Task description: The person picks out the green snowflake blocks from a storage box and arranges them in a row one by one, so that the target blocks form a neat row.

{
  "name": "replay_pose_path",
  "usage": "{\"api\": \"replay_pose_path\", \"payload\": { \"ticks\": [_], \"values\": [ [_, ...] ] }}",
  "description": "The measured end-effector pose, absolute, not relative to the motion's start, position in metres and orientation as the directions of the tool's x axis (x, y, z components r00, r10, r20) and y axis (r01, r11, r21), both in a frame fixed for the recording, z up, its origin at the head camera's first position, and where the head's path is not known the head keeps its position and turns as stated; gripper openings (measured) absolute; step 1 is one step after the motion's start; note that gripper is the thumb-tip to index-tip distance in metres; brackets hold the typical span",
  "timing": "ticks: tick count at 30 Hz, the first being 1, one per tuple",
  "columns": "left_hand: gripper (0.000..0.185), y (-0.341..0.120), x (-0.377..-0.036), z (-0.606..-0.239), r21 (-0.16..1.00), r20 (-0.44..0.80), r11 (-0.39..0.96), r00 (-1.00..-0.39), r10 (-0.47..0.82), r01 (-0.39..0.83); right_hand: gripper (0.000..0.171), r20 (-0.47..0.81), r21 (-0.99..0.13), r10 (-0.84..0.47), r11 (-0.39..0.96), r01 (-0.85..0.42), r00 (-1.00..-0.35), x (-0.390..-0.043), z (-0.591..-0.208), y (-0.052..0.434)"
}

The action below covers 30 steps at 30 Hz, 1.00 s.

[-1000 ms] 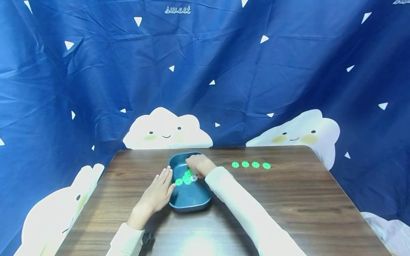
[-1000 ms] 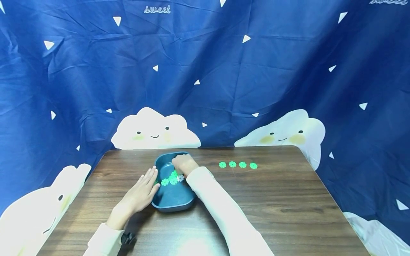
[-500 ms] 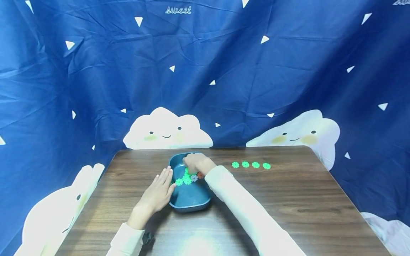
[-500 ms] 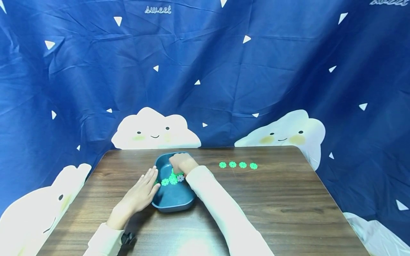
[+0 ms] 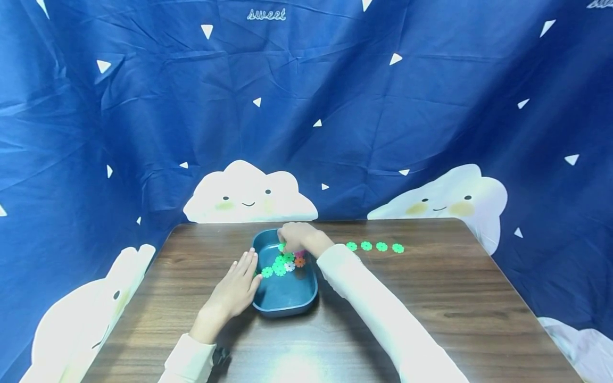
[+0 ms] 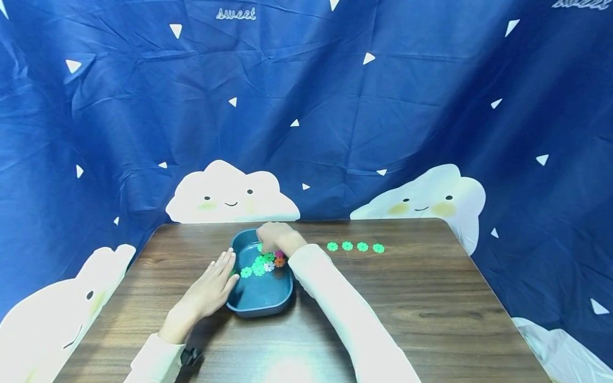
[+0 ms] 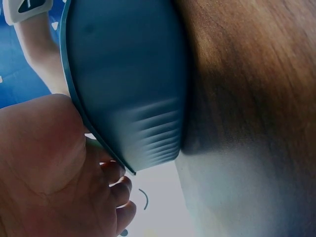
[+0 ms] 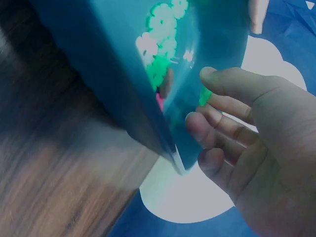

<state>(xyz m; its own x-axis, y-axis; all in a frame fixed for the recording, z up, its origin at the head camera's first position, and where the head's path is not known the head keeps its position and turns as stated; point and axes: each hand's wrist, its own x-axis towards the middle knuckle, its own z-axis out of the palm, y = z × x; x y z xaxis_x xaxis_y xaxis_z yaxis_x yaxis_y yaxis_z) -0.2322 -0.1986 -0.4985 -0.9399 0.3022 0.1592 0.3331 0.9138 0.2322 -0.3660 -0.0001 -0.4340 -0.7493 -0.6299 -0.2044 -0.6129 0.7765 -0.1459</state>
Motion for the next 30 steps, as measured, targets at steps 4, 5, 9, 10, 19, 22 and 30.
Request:
{"api": "replay_pose_path", "payload": {
  "ticks": [4, 5, 9, 10, 19, 22, 30],
  "values": [
    [0.061, -0.199, -0.234, -0.499, 0.215, 0.139, 0.922, -0.945, 0.297, 0.321, 0.026, -0.152, -0.162, -0.659, 0.752, -0.639, -0.737, -0.368, -0.427, 0.013],
    [0.061, -0.199, -0.234, -0.499, 0.210, 0.135, 0.924, -0.946, 0.296, 0.319, 0.026, -0.139, -0.167, -0.665, 0.746, -0.644, -0.734, -0.368, -0.425, 0.018],
    [0.063, -0.198, -0.233, -0.493, 0.203, 0.114, 0.929, -0.950, 0.292, 0.310, 0.023, -0.107, -0.188, -0.665, 0.743, -0.642, -0.739, -0.367, -0.417, 0.037],
    [0.063, -0.198, -0.233, -0.493, 0.203, 0.112, 0.930, -0.951, 0.289, 0.307, 0.023, -0.102, -0.184, -0.661, 0.747, -0.639, -0.743, -0.366, -0.415, 0.042],
    [0.062, -0.197, -0.231, -0.495, 0.215, 0.150, 0.922, -0.944, 0.293, 0.321, 0.023, -0.065, -0.169, -0.620, 0.779, -0.604, -0.782, -0.359, -0.406, 0.089],
    [0.061, -0.197, -0.231, -0.497, 0.213, 0.161, 0.920, -0.940, 0.299, 0.329, 0.021, -0.046, -0.164, -0.611, 0.785, -0.597, -0.791, -0.356, -0.403, 0.106],
    [0.061, -0.198, -0.232, -0.498, 0.220, 0.156, 0.919, -0.942, 0.297, 0.326, 0.023, 0.001, -0.145, -0.587, 0.801, -0.581, -0.809, -0.349, -0.396, 0.149]
  ]
}}
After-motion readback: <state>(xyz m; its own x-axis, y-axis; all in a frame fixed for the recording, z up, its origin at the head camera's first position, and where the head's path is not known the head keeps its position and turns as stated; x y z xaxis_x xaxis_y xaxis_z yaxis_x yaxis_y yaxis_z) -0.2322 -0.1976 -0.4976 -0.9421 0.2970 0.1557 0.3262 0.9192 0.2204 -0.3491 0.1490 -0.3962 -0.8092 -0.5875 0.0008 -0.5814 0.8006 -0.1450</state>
